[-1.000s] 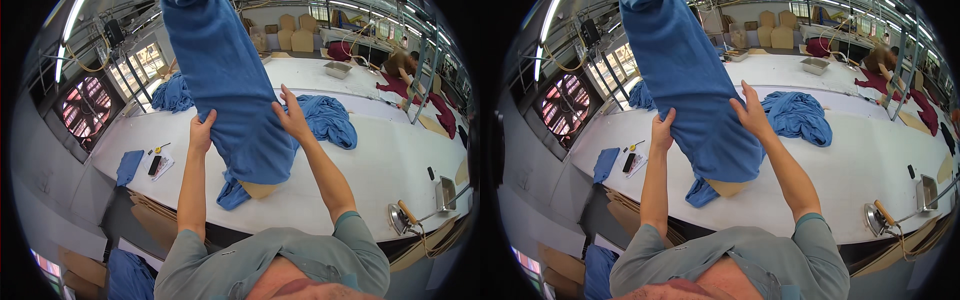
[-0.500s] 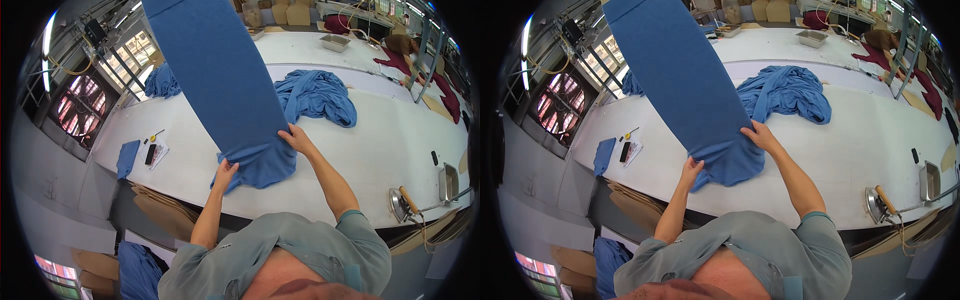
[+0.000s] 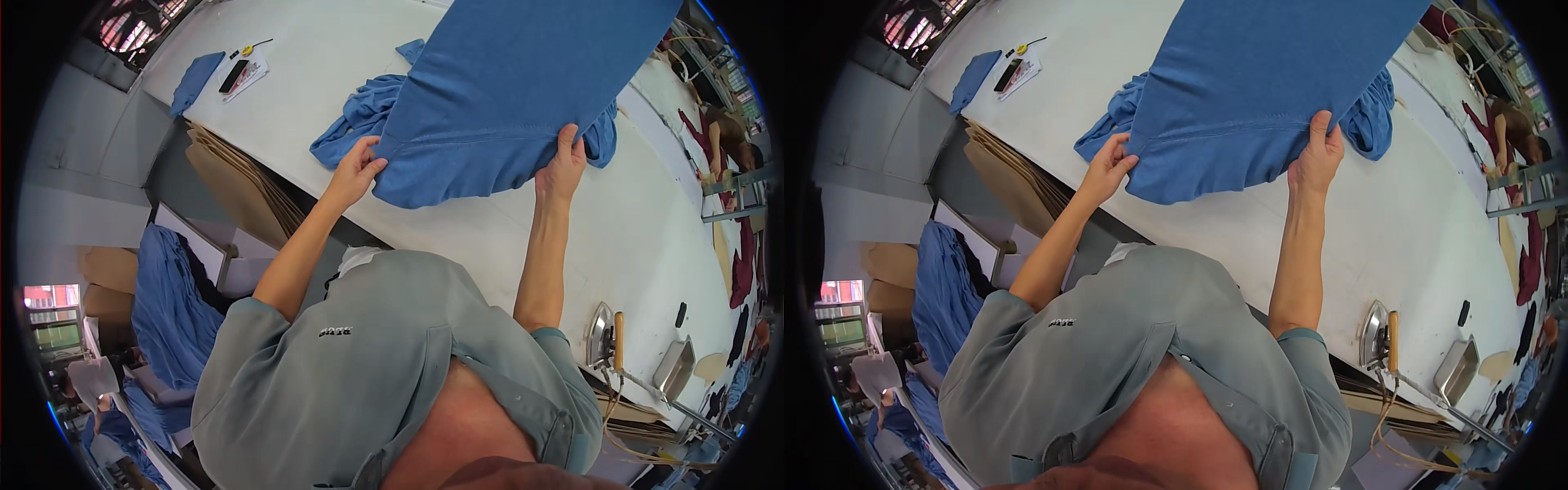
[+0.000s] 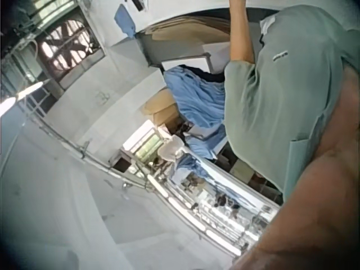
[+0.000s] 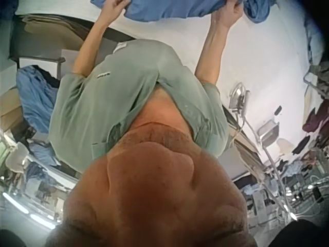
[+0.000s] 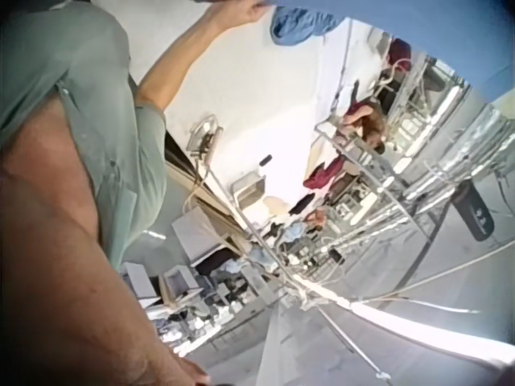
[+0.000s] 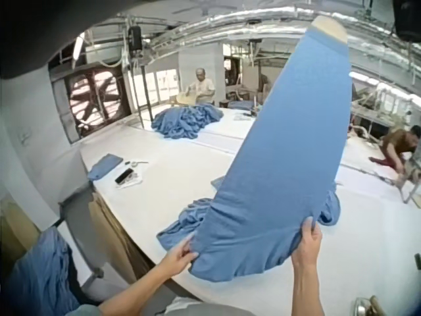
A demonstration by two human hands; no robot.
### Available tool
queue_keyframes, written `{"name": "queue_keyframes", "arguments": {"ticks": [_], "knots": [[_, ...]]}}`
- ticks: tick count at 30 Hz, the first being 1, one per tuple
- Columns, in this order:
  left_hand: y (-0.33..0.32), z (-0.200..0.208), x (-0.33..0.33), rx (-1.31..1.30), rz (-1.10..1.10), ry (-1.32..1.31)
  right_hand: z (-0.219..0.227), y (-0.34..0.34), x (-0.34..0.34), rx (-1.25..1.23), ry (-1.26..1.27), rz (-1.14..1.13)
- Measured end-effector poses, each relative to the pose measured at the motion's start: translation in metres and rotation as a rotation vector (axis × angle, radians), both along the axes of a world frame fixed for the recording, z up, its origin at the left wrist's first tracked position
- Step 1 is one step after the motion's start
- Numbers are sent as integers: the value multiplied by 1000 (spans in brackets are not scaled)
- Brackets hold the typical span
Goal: Ironing and pressing individual pieces of blue fabric using an industrial steam iron and an ironing buck.
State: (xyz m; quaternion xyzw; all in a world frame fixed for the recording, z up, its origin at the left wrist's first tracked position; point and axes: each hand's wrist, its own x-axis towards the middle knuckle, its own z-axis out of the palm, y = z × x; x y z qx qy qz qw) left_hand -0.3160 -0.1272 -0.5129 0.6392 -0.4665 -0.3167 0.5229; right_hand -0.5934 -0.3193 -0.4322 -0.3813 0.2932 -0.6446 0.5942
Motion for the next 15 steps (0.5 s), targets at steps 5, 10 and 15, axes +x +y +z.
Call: {"name": "queue_keyframes", "arguments": {"ticks": [5, 10, 15], "knots": [[-6, 45, -23, -86, 189, 125, -11, 44, -12, 77, 65, -54], [-1, 62, -9, 101, -76, 300, -53, 102, -25, 172, 57, -149], [15, 37, 1, 412, 26, 330, -58, 151, -10, 338, 31, -278]]}}
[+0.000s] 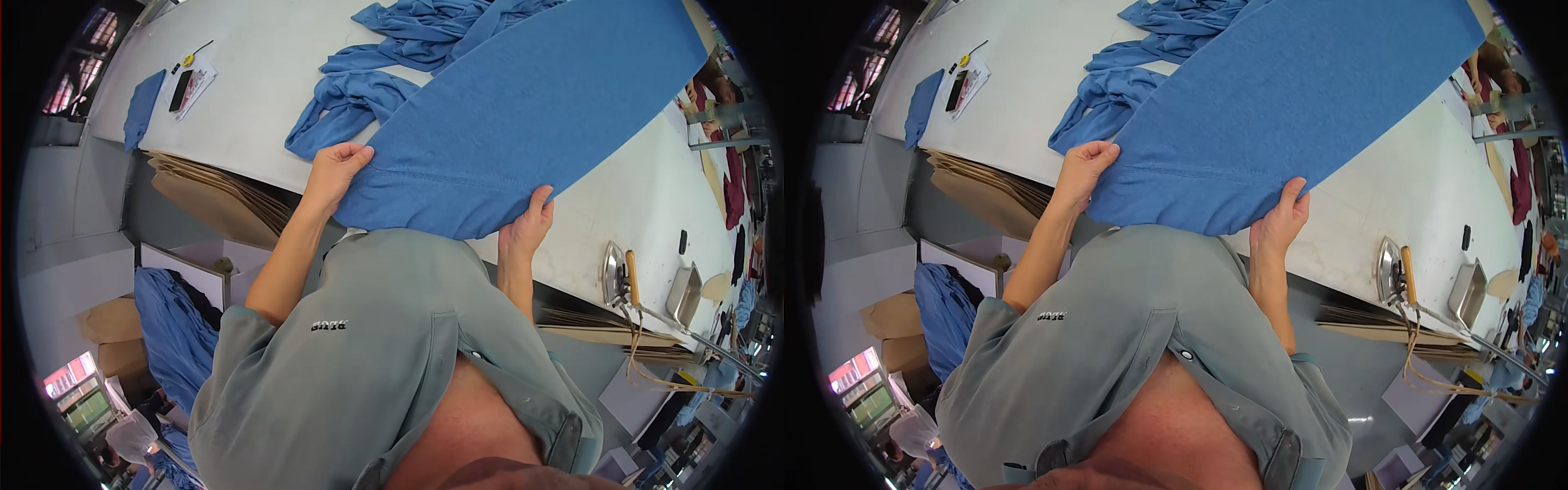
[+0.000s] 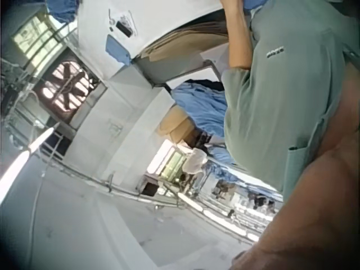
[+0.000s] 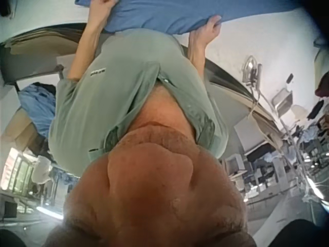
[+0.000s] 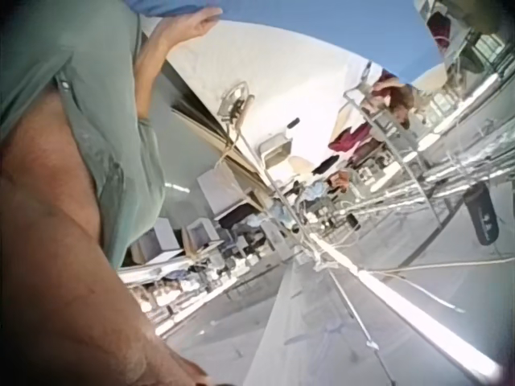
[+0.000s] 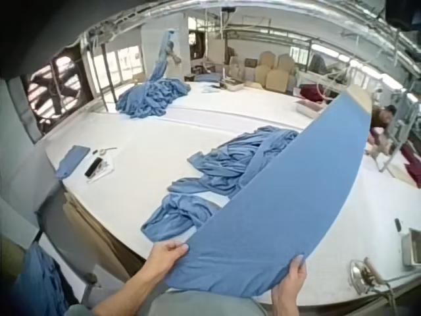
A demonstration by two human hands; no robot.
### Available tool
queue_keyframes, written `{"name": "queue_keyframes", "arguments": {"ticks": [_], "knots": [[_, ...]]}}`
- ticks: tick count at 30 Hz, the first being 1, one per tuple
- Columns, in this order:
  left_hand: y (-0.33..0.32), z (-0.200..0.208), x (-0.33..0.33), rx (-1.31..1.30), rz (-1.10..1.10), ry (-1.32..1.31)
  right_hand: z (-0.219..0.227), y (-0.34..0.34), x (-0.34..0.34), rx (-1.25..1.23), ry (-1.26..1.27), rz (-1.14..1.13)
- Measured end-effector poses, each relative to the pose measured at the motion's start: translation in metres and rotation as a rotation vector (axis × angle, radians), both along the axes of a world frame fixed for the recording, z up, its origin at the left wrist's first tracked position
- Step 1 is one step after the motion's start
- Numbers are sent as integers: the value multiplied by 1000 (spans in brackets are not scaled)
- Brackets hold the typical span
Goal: Ironing and pressing individual pieces of blue fabric using an industrial steam iron and an ironing buck.
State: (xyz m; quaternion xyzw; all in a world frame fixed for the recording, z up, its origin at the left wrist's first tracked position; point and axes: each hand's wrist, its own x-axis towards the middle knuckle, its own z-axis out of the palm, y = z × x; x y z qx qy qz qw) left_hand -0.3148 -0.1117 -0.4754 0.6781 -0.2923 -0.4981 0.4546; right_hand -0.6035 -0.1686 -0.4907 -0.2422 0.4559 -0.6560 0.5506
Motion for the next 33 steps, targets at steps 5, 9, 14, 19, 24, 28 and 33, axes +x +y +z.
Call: {"name": "queue_keyframes", "arguments": {"ticks": [5, 9, 14, 19, 24, 28, 33], "knots": [[3, -6, 10, -54, 80, -56, -10, 3, 16, 6, 91, -7], [-11, 5, 57, -181, 111, -190, 5, -2, 72, -77, 21, 0], [-13, 54, 199, -444, 148, -545, 10, -9, 182, -106, 28, 194], [5, 286, 325, -503, -28, -1202, 71, -21, 286, -496, 141, 835], [-72, 343, 351, -446, -245, -1276, 82, -32, 287, -661, 82, 1033], [-174, 172, 309, -436, -553, -1174, -1, -19, 229, -374, -15, 956], [-190, -65, 213, -275, -647, -797, -96, 26, 126, 279, 37, 812]]}}
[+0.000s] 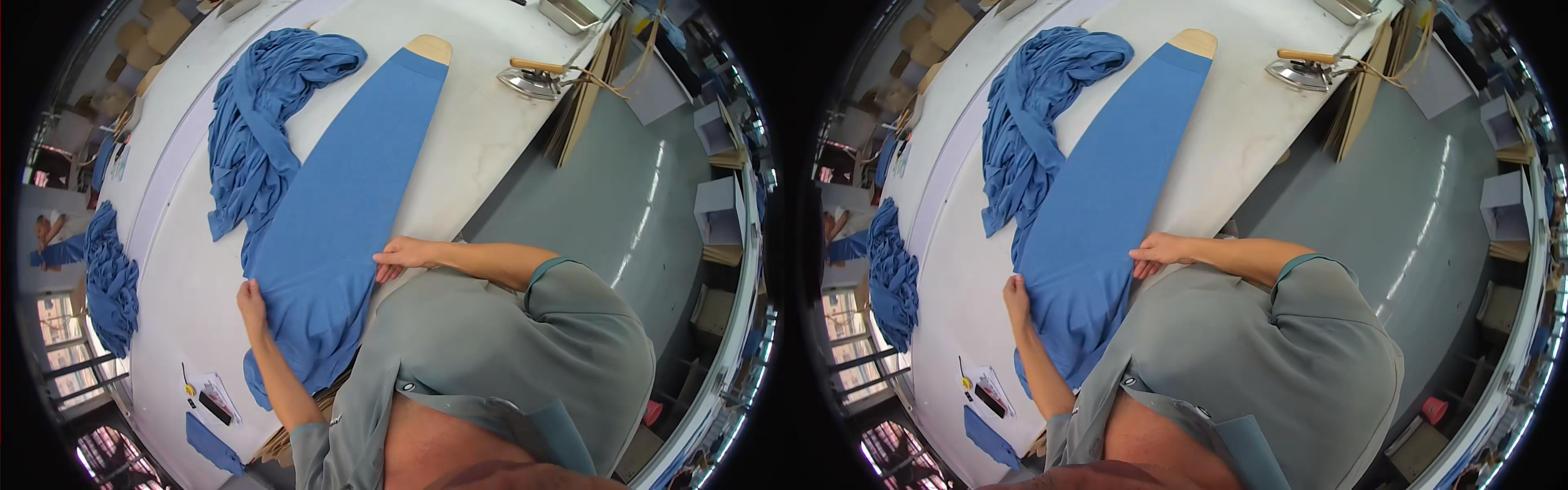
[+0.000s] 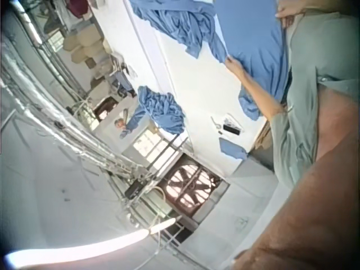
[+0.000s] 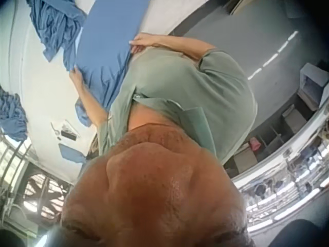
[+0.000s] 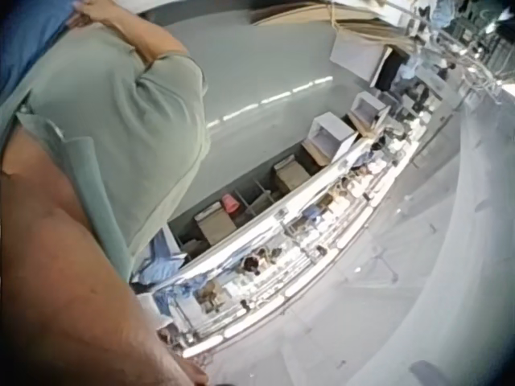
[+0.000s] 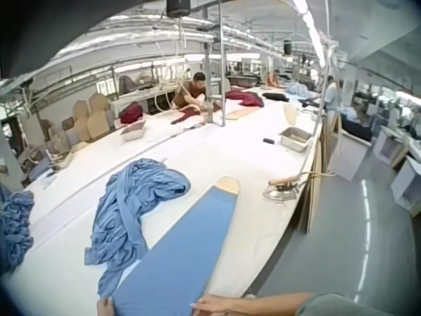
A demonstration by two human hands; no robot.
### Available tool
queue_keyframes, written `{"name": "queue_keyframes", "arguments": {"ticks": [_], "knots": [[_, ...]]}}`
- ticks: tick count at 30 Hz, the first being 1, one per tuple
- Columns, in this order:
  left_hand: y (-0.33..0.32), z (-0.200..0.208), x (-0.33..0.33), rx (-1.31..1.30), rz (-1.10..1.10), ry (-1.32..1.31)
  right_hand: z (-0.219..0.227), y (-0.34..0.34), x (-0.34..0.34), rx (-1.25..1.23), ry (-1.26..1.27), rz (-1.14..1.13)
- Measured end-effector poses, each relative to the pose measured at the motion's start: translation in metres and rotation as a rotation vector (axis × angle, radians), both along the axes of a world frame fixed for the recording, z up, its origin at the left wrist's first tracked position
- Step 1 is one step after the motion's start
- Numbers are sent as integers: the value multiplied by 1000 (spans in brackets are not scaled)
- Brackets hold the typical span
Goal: Ironing and pressing individual pieces of blue fabric using an industrial steam iron and an ironing buck.
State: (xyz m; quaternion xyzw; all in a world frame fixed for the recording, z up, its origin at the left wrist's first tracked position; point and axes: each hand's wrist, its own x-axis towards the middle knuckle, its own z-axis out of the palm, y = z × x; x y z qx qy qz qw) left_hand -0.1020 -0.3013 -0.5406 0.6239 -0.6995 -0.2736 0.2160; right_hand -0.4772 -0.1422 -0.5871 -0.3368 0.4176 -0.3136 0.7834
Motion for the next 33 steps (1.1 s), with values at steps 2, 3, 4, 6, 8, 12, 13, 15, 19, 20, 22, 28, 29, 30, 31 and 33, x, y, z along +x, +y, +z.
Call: {"name": "queue_keyframes", "arguments": {"ticks": [2, 3, 4, 6, 8, 12, 13, 15, 19, 20, 22, 28, 29, 30, 31, 33], "knots": [[-6, -68, -21, 94, 60, 8, -21, 6, -24, 109, 70, -39], [-6, -84, -31, 112, 46, 8, -20, 6, -38, 119, 123, 5], [-5, -98, -38, 62, 55, -41, -18, 3, -53, 128, 172, 59], [-6, -115, -53, -52, 84, -140, -6, -14, -91, 17, 264, 24], [-6, -118, -68, -108, 111, -196, -7, -44, -145, -252, 500, -94], [40, -103, -118, 19, 211, -434, -41, -124, -281, -726, 1381, -615], [49, -105, -133, 23, 217, -439, -44, -146, -304, -725, 1374, -609], [65, -116, -165, -25, 323, -661, -53, -188, -344, -780, 1646, -800], [77, -128, -183, -25, 449, -840, -57, -234, -363, -677, 1891, -857], [78, -127, -181, 5, 465, -796, -50, -238, -358, -522, 1856, -742], [78, -123, -180, 62, 497, -705, -44, -243, -357, -221, 1766, -516], [76, -117, -183, 71, 506, -708, -3, -254, -476, -478, 1788, -663], [74, -118, -183, 72, 502, -711, -8, -253, -476, -480, 1774, -635], [75, -119, -182, 78, 502, -715, -14, -251, -474, -484, 1758, -599], [77, -120, -182, 84, 501, -719, -21, -248, -471, -487, 1742, -565], [79, -121, -183, 97, 507, -726, -35, -241, -472, -493, 1722, -521]]}}
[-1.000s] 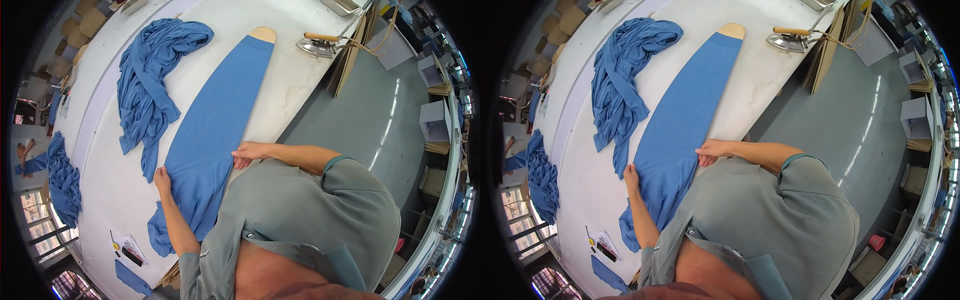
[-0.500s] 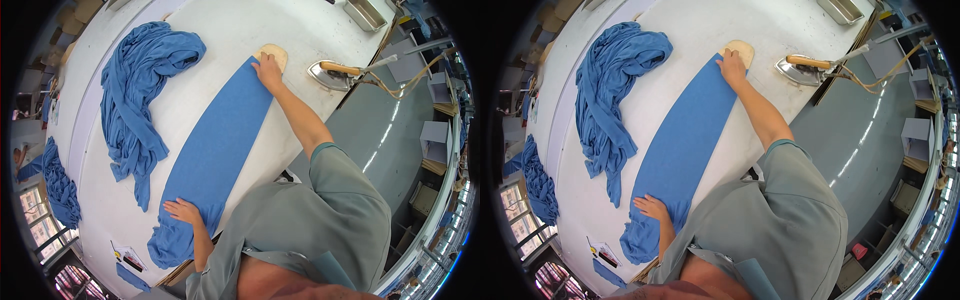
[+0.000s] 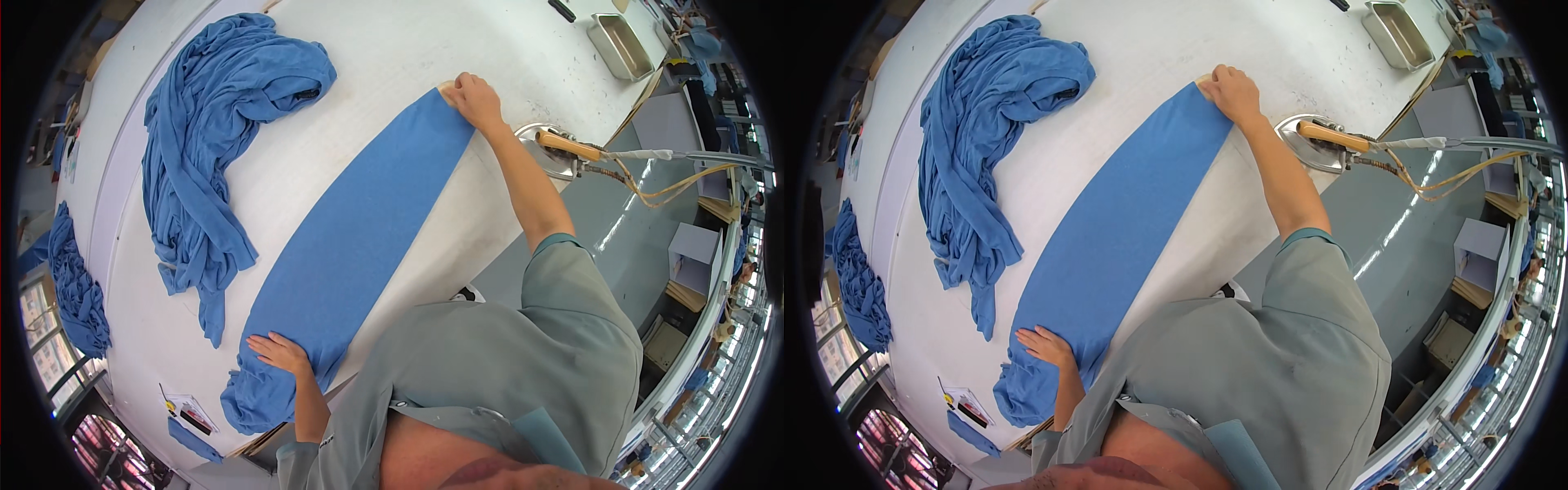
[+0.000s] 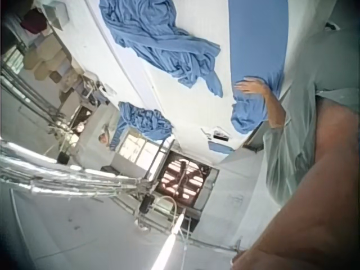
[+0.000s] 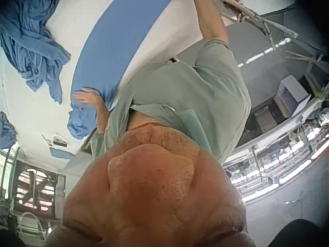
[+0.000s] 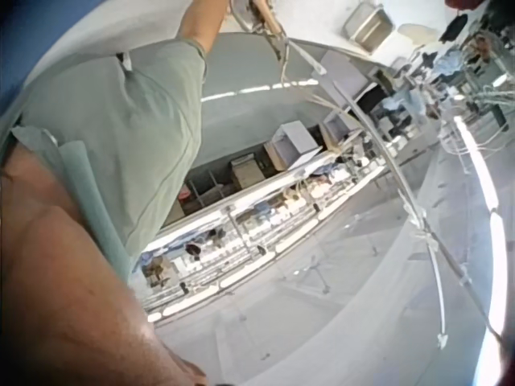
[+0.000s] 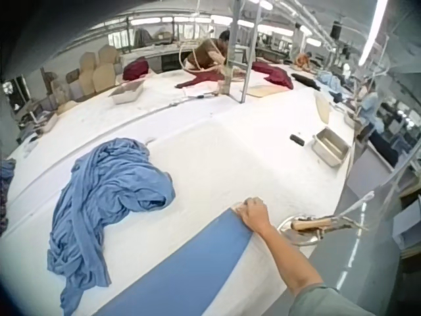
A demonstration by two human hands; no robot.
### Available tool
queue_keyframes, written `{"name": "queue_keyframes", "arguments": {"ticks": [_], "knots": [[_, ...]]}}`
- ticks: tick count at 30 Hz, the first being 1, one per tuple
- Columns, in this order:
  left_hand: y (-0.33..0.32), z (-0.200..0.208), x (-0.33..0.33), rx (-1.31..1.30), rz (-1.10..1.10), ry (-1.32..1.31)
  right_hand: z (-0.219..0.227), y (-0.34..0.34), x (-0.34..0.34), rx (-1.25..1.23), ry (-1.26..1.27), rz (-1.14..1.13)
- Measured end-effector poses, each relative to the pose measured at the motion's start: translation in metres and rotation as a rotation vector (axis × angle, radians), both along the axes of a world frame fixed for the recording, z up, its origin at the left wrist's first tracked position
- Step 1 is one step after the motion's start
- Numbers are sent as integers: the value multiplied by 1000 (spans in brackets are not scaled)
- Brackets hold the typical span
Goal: Ironing and pressing individual pieces of blue fabric using an industrial steam iron and an ironing buck.
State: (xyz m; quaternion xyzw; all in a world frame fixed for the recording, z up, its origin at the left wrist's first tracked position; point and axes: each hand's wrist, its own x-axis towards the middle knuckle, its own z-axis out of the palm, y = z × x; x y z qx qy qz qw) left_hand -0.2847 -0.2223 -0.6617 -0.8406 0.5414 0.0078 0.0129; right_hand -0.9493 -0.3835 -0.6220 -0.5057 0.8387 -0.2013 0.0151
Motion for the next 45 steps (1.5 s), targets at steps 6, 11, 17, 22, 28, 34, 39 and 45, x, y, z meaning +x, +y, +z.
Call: {"name": "queue_keyframes", "arguments": {"ticks": [6, 11, 17, 22, 28, 34, 39, 45], "knots": [[-4, -1, 0, -25, -16, 3, -24, 7, -21, -117, -132, -167], [-3, -1, 1, -21, -8, -13, -4, 0, -14, 124, -386, -204], [-3, 0, -1, -36, -17, -19, -14, -2, 38, 10, 43, -311], [3, 1, -1, -53, -9, -16, -26, -3, 39, -71, 177, -329], [-5, -6, 2, -69, -52, -46, -18, -8, 21, 21, 129, -257], [-10, 1, -4, -59, -15, -14, 33, 48, -19, -125, -101, 121], [-8, -1, 4, -62, -19, -18, 43, 95, -8, 43, -188, 130], [-13, 3, 0, 32, 0, -67, -34, 68, -4, -84, -206, 30]]}}
